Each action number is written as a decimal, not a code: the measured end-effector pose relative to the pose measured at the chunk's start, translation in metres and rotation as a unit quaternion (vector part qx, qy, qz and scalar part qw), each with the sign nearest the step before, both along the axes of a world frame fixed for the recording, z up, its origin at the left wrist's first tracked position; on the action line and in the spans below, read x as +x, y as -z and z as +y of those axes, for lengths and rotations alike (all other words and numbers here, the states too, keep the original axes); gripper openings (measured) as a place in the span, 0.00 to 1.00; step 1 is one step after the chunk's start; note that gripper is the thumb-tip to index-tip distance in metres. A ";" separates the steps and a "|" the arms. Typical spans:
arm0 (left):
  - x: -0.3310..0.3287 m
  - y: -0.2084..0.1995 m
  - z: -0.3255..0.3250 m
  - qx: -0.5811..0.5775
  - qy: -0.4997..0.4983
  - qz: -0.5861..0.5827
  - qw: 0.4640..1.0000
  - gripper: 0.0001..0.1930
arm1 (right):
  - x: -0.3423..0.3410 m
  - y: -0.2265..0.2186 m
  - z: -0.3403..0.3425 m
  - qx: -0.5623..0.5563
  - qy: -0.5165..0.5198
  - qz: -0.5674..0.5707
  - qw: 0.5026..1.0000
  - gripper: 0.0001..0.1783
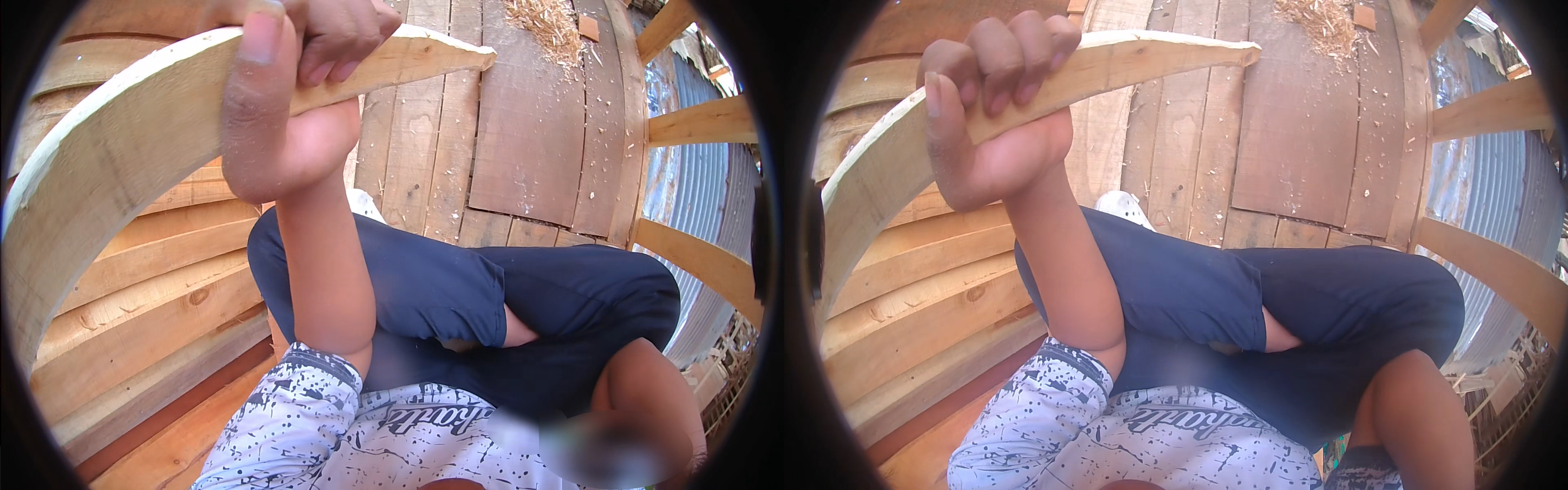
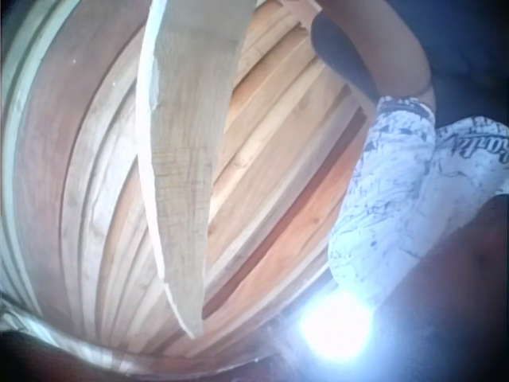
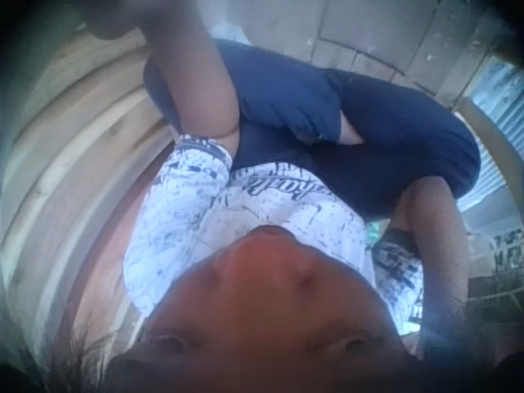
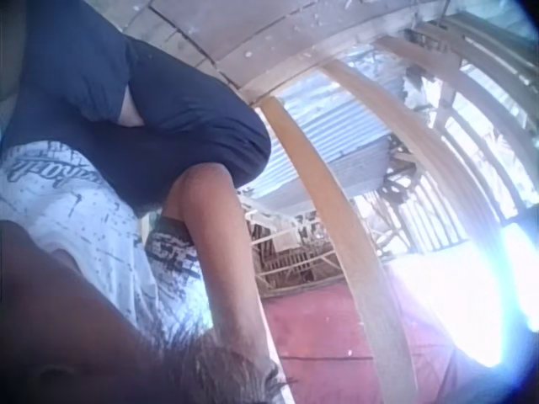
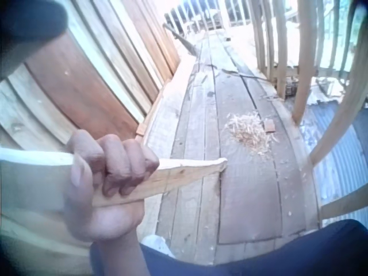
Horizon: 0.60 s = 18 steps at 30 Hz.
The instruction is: The person carves a long, thin piece of wood using a knife while sitting cross-legged on a wooden floor. They repeatedly shave thin layers from the wood's surface, rotating the piece to work on different sides.
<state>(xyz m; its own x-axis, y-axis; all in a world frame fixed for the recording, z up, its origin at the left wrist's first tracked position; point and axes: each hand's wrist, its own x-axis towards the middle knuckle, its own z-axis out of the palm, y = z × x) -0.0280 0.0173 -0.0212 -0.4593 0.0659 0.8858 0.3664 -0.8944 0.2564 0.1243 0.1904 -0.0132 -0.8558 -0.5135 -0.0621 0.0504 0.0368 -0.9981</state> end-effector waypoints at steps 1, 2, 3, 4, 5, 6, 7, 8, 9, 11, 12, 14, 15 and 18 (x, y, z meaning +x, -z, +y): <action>-0.004 0.005 -0.006 0.021 0.017 -0.003 1.000 0.16 | 0.000 -0.001 -0.001 -0.004 -0.001 0.000 1.000 0.15; -0.013 0.007 -0.001 0.046 0.050 -0.004 0.998 0.16 | 0.003 -0.005 0.003 0.005 0.008 0.002 1.000 0.15; -0.016 0.009 -0.017 -0.014 0.014 -0.025 0.999 0.16 | 0.002 -0.003 0.004 0.007 0.016 0.004 1.000 0.15; -0.016 0.016 -0.028 -0.080 -0.038 -0.047 0.995 0.16 | 0.001 -0.003 0.005 0.006 0.023 0.001 1.000 0.15; -0.012 0.013 -0.035 -0.150 -0.092 -0.063 0.982 0.15 | 0.001 -0.002 0.006 0.005 0.024 0.002 1.000 0.15; 0.008 -0.008 -0.026 -0.221 -0.156 -0.081 0.959 0.14 | 0.000 -0.001 0.007 0.007 0.024 0.002 1.000 0.15; 0.023 -0.021 -0.023 -0.289 -0.224 -0.096 0.926 0.14 | 0.001 0.000 0.005 0.008 0.020 0.001 1.000 0.15; 0.024 -0.022 -0.025 -0.282 -0.224 -0.090 0.928 0.14 | 0.001 0.002 0.003 0.007 0.021 0.005 1.000 0.15; 0.023 -0.019 -0.027 -0.276 -0.223 -0.084 0.931 0.14 | 0.002 0.002 0.001 0.007 0.020 0.006 1.000 0.15; 0.022 -0.017 -0.027 -0.268 -0.220 -0.069 0.935 0.14 | 0.004 0.002 0.002 0.013 0.018 0.008 1.000 0.15; 0.023 -0.018 -0.025 -0.267 -0.228 -0.072 0.934 0.14 | 0.003 0.001 0.003 0.012 0.023 0.007 1.000 0.15; 0.023 -0.020 -0.020 -0.262 -0.242 -0.078 0.931 0.14 | 0.001 0.002 0.003 0.015 0.030 0.013 0.999 0.15; 0.019 -0.020 -0.019 -0.259 -0.229 -0.060 0.937 0.13 | 0.001 0.001 0.004 0.018 0.034 0.015 0.999 0.15; 0.023 -0.018 -0.025 -0.270 -0.243 -0.056 0.930 0.13 | 0.000 -0.001 0.007 0.016 0.033 0.016 0.999 0.14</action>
<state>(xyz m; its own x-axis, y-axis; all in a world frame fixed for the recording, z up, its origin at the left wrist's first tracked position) -0.0045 -0.0076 -0.0032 -0.6391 0.2477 0.7281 0.6375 -0.3589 0.6817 0.1247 0.1974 -0.0118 -0.8897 -0.4537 -0.0502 0.0224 0.0665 -0.9975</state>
